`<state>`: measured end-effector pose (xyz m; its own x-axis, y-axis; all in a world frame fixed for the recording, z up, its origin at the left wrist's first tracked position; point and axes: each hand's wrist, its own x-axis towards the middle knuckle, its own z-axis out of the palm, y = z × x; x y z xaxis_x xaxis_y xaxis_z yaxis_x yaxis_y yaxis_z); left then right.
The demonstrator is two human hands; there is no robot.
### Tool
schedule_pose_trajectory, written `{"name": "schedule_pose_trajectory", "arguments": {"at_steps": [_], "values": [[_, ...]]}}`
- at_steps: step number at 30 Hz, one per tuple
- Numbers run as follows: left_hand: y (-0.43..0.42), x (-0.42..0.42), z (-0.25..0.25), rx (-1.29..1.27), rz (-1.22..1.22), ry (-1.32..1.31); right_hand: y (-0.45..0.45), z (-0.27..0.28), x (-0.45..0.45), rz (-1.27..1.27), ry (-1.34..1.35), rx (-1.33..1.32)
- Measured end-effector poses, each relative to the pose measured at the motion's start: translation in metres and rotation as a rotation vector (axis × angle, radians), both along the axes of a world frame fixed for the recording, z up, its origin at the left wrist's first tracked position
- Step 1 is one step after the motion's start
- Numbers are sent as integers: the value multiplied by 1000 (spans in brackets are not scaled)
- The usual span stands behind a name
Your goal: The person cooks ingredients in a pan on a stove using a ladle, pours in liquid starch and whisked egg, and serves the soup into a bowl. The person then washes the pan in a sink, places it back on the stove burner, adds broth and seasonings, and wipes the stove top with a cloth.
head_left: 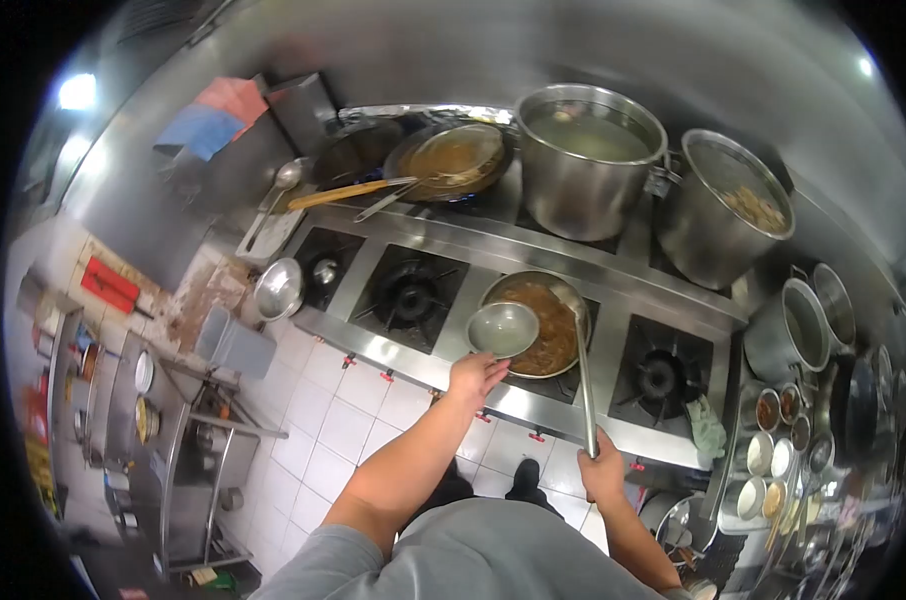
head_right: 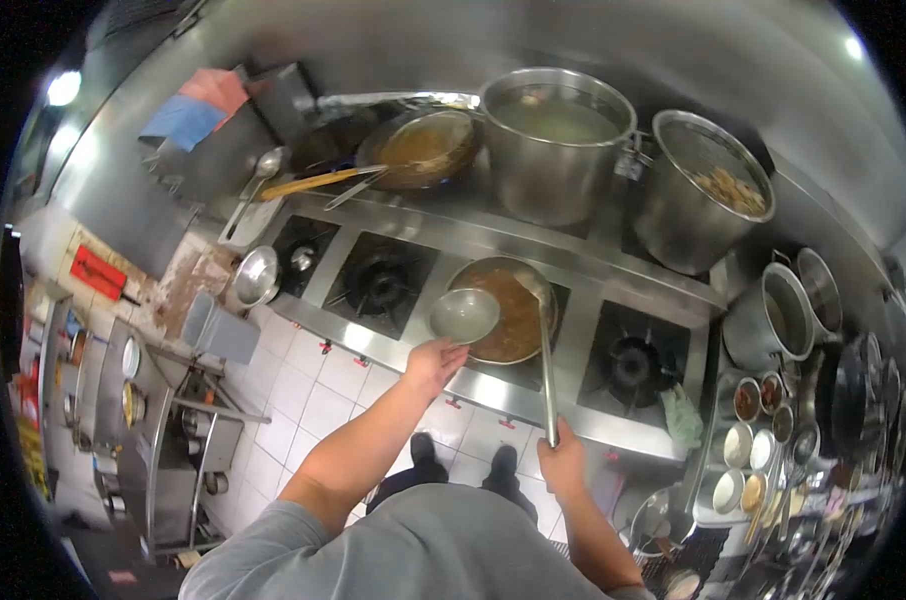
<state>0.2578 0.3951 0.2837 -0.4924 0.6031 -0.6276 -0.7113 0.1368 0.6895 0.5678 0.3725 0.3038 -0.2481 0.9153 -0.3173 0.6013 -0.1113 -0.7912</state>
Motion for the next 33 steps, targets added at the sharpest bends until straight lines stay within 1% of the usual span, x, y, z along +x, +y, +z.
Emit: {"name": "schedule_pose_trajectory", "arguments": {"at_steps": [1, 2, 3, 5, 7, 9, 11, 13, 14, 15, 16, 17, 18, 19, 20, 21, 22, 23, 24, 25, 26, 27, 28, 29, 30, 31, 32, 33], "values": [[-4, -4, 9, 42, -18, -79, 4, -8, -5, 9, -30, 89], [-10, -10, 18, 89, -32, -154, 10, -14, -11, 50, -68, 96], [-18, -15, 27, 103, 13, -142, 14, -20, -17, 96, -55, 108], [-38, -29, 50, 201, -36, -196, 16, -38, -30, 109, -169, 304], [-68, -37, 92, 255, -7, -156, 16, -54, -41, 135, -127, 342], [-105, -63, 89, 357, 38, -213, 10, -62, -52, 129, -251, 312], [-161, -89, 95, 440, 104, -218, -6, -60, -59, 138, -241, 333], [-234, -114, 102, 511, 231, -169, 2, -104, -49, 199, -265, 461], [-274, -125, 103, 506, 289, -115, 9, -111, -49, 226, -330, 429], [-313, -136, 103, 498, 341, -62, 16, -126, -47, 248, -417, 475], [-355, -143, 102, 443, 427, -22, 17, -117, -60, 190, -342, 443], [-401, -150, 97, 461, 483, -8, 8, -90, -66, 259, -464, 655], [-448, -156, 86, 396, 563, 52, -9, -56, -77, 314, -580, 876], [-493, -158, 72, 326, 639, 102, -24, -28, -105, 350, -563, 909], [-537, -157, 51, 304, 751, 126, -45, 3, -142, 322, -477, 912], [-580, -153, 34, 275, 856, 150, -65, 24, -177, 290, -391, 902], [-619, -147, 31, 232, 937, 147, -74, 31, -208, 443, -277, 1091], [-655, -140, 30, 186, 1009, 140, -66, -10, -255, 457, -13, 1028], [-687, -132, 24, 182, 1098, 134, -62, -44, -284, 501, 182, 736], [-714, -125, 17, 179, 1180, 129, -83, -50, -320, 577, 124, 794], [-735, -119, 17, 177, 1181, 125, -124, -39, -358, 634, 181, 697], [-752, -113, 21, 168, 1269, 136, -137, -71, -394, 710, 190, 630], [-768, -111, 23, 161, 1355, 147, -171, -75, -429, 798, 254, 506], [-781, -111, 22, 163, 1345, 141, -206, -76, -455, 876, 261, 509], [-790, -113, 20, 180, 1392, 164, -234, -73, -479, 1044, 181, 518], [-801, -117, 17, 196, 1446, 188, -272, -66, -498, 1115, 236, 423], [-812, -123, 15, 211, 1456, 228, -301, -67, -518, 1240, 244, 417], [-822, -130, 15, 209, 1470, 230, -331, -64, -535, 1317, 220, 325]]}}
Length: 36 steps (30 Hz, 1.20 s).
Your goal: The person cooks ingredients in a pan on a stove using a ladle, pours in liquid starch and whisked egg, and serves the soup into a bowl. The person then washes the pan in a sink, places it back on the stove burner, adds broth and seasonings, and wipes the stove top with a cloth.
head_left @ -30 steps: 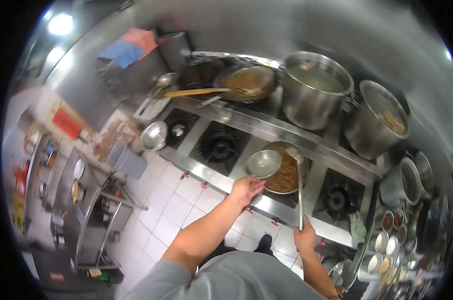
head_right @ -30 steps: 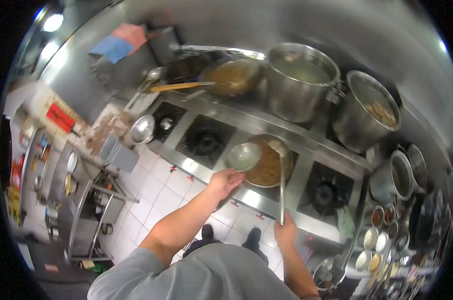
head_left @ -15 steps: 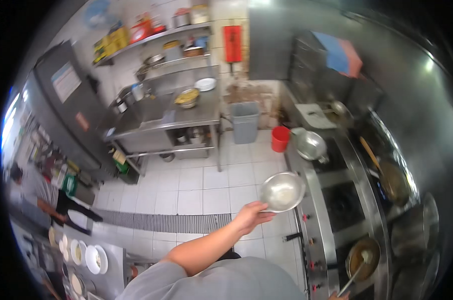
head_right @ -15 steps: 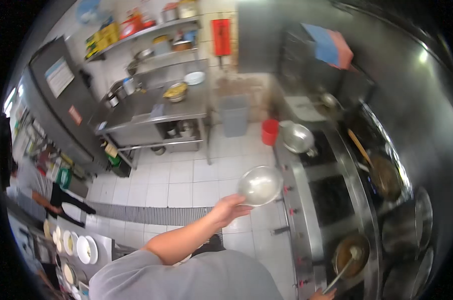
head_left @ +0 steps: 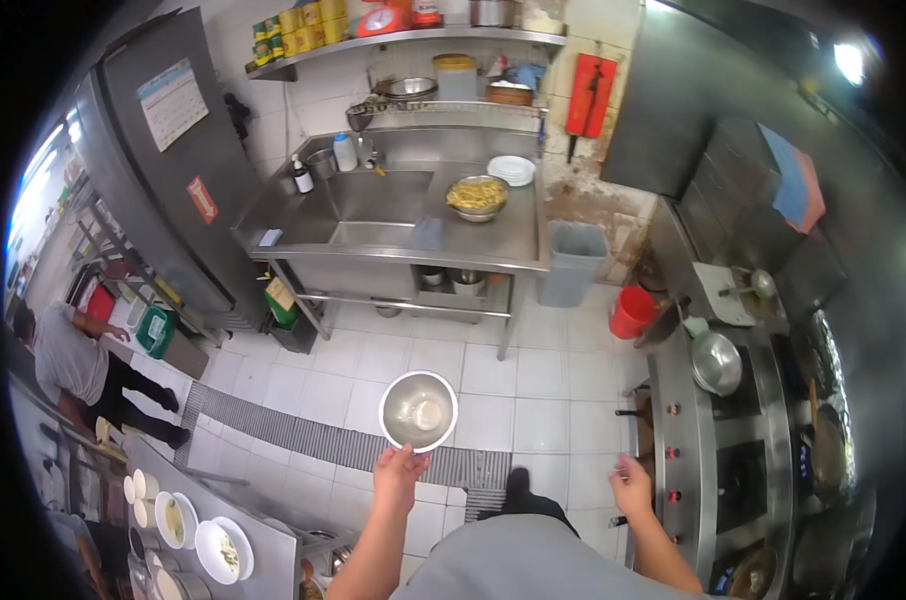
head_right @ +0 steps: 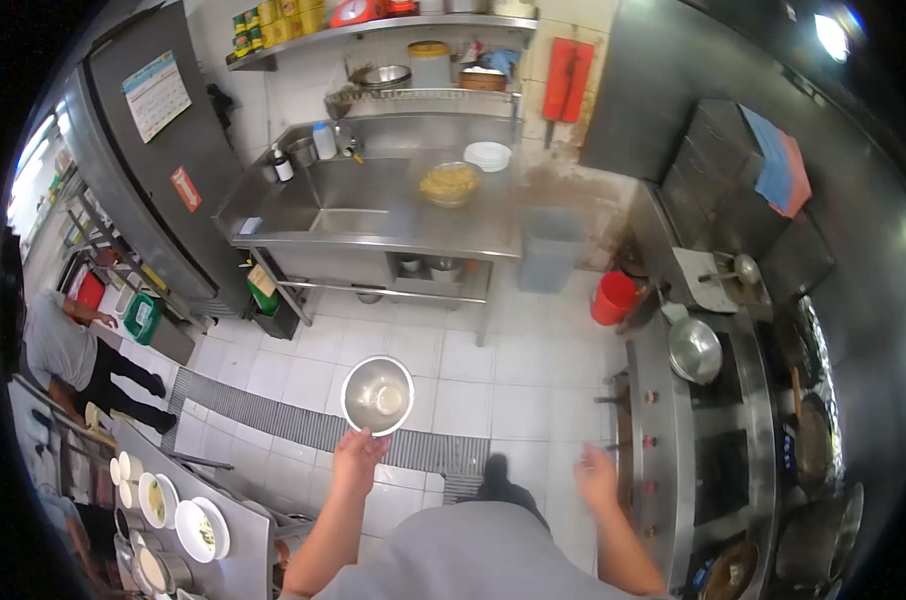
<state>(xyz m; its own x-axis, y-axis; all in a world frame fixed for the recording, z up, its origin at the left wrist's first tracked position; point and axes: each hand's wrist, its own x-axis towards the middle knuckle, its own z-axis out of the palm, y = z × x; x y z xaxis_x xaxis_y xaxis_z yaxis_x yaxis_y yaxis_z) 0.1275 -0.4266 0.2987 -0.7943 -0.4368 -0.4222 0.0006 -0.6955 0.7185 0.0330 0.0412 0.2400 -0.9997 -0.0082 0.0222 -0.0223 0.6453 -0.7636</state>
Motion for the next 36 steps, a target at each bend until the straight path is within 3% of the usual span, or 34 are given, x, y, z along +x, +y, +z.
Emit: {"name": "schedule_pose_trajectory", "arguments": {"at_steps": [3, 5, 9, 11, 17, 20, 22, 26, 28, 30, 32, 34, 36], "values": [[-31, -31, 7, -15, 56, 36, -91, 7, -54, 165, -100, -58], [-59, -55, 7, -25, 86, 24, -144, -1, -90, 248, -303, -231], [-126, -109, 13, -84, 143, -25, -267, -46, -187, 417, -328, -332], [-155, -133, 23, -130, 183, -91, -345, -33, -225, 503, -509, -526], [-245, -194, 30, -292, 205, -112, -562, 63, -324, 696, -781, -756], [-286, -235, 36, -333, 217, -112, -637, 92, -362, 766, -733, -707], [-316, -267, 35, -324, 220, -122, -673, 79, -387, 773, -659, -709], [-396, -348, 10, -347, 74, -104, -719, 59, -444, 569, -513, -623], [-450, -401, -21, -552, -251, -22, -729, 47, -471, 371, -496, -667], [-492, -467, -35, -574, -384, -30, -729, 44, -497, 174, -477, -667], [-530, -541, -38, -537, -380, -13, -730, 41, -515, 12, -503, -745], [-571, -607, -49, -791, -287, -90, -724, 43, -521, -216, -402, -725], [-618, -654, -40, -653, -81, -78, -718, 25, -524, -299, -352, -715]]}}
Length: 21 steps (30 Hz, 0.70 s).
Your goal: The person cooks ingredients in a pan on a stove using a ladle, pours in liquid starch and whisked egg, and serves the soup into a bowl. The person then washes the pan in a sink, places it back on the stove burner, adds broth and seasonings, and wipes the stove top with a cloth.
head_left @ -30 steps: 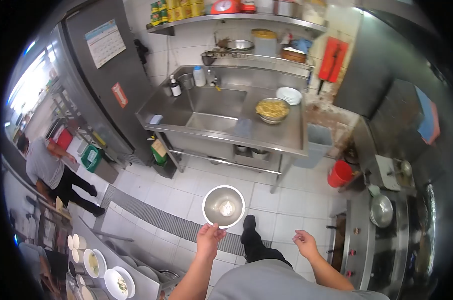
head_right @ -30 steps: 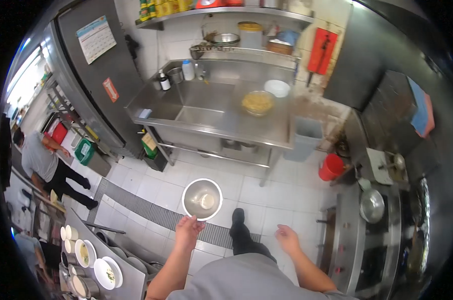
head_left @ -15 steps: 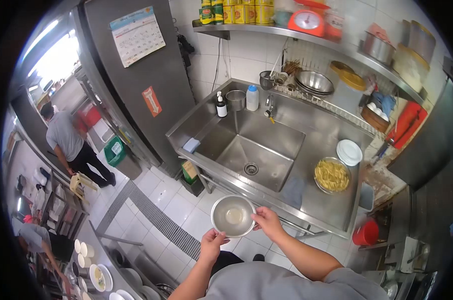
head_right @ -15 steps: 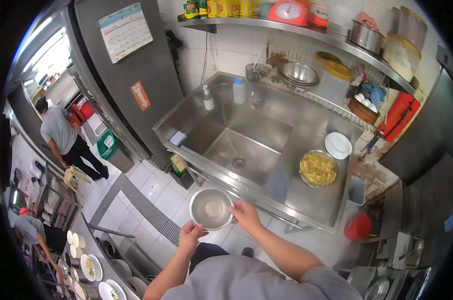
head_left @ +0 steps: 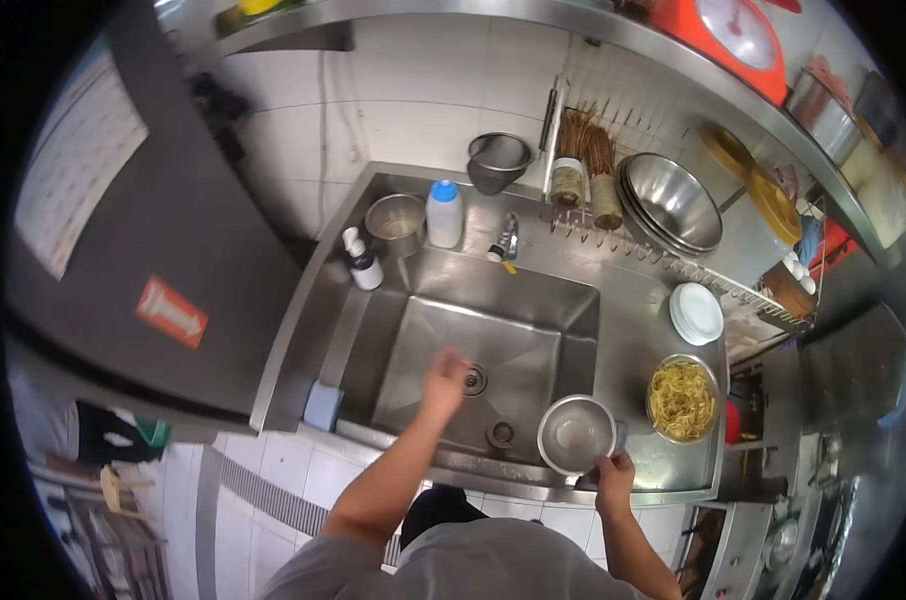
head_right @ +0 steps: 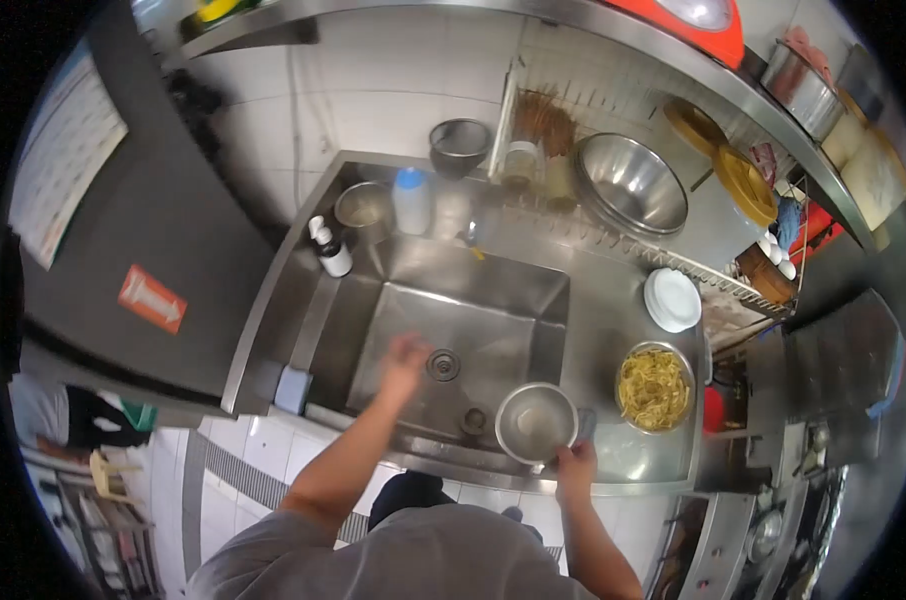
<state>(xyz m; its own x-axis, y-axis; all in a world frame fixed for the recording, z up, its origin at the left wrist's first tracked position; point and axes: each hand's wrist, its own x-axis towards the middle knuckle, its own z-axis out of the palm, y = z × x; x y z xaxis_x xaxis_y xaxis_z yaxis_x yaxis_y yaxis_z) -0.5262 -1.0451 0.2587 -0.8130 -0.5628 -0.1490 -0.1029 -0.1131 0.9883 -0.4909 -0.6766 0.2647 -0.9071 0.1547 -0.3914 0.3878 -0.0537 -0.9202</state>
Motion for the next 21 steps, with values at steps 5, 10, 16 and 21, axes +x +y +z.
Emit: {"name": "schedule_pose_trajectory", "arguments": {"at_steps": [5, 10, 16, 21], "values": [[-105, 107, -20, -35, -431, -348, -18, -13, 12, -171, -110, 69], [-254, 383, -43, 682, -368, -1249, -82, -17, -61, 195, -191, 303], [-538, 525, -22, -187, 857, -749, -203, -99, -216, 583, 29, 564], [-501, 449, 28, -164, 814, -591, -282, -121, -310, 795, 206, 827]]}}
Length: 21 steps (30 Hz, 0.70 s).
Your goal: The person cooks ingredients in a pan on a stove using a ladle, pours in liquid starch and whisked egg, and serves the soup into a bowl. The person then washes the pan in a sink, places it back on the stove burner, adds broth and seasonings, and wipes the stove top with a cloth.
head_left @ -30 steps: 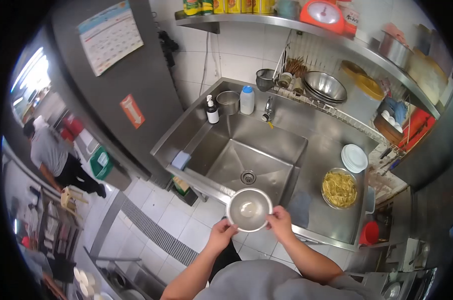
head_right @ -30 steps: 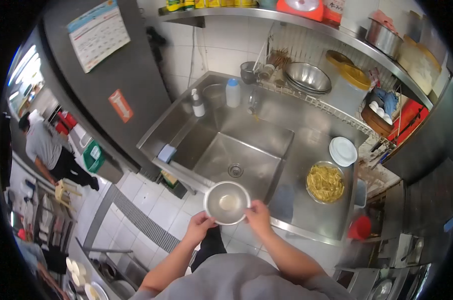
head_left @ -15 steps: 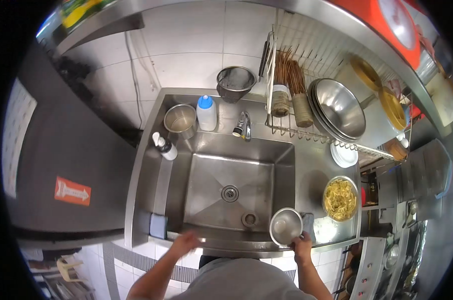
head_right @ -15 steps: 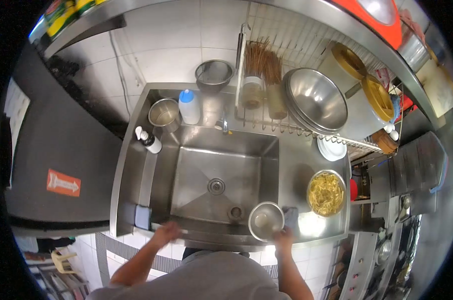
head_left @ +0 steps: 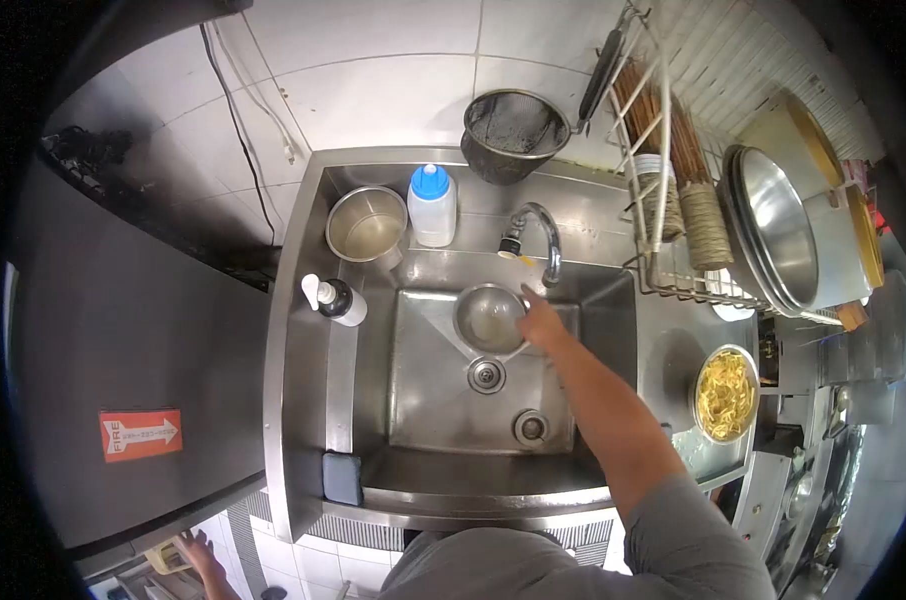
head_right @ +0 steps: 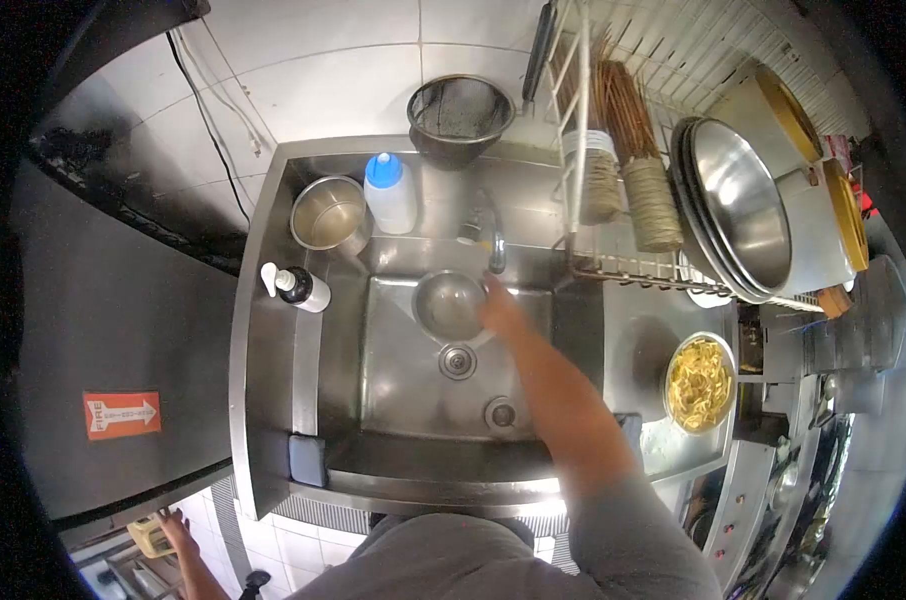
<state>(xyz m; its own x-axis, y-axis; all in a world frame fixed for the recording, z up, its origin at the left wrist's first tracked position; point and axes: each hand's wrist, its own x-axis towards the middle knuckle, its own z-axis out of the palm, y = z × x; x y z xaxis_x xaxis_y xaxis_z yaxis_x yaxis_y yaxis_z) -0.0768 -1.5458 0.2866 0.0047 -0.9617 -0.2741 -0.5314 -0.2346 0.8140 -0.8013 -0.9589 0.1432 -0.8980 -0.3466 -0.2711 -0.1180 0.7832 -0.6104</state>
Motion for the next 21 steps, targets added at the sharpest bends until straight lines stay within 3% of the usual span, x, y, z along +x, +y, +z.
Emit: {"name": "schedule_pose_trajectory", "arguments": {"at_steps": [4, 5, 7, 9, 10, 11, 12, 13, 14, 16, 17, 18, 20, 21], "values": [[29, -7, 25, 41, 22, -90, -34, 23, -33, 35, -73, 192], [40, -12, 31, 43, 35, -90, -32, 25, -39, 151, -40, 281], [58, -21, 44, -547, -72, -182, -32, 31, -38, 273, -11, 372], [130, -104, 83, -793, -179, -113, -27, 46, -26, -84, -57, 346], [167, -146, 102, -913, -237, -85, -20, 53, -20, -76, -52, 352], [198, -161, 96, -974, -410, -40, -11, 59, -15, -225, -72, 207], [221, -172, 91, -965, -701, -126, -8, 56, -10, -294, -83, 138], [245, -181, 73, -760, -848, -177, -4, 52, -6, -362, -90, 67], [267, -221, 65, -774, -1047, -39, 4, 28, -4, -331, 47, 3], [306, -270, 44, -474, -1065, -290, 14, 2, 7, -220, 197, -75], [311, -279, 22, -472, -1063, -427, 20, -12, 12, -163, 271, -110], [314, -275, -10, -484, -1056, -491, 26, -60, 7, -80, 204, -62], [311, -272, -44, -494, -1058, -551, 18, -64, 17, -7, 135, -10], [310, -275, -49, -472, -1028, -557, -4, -17, 36, -312, -115, -242]]}}
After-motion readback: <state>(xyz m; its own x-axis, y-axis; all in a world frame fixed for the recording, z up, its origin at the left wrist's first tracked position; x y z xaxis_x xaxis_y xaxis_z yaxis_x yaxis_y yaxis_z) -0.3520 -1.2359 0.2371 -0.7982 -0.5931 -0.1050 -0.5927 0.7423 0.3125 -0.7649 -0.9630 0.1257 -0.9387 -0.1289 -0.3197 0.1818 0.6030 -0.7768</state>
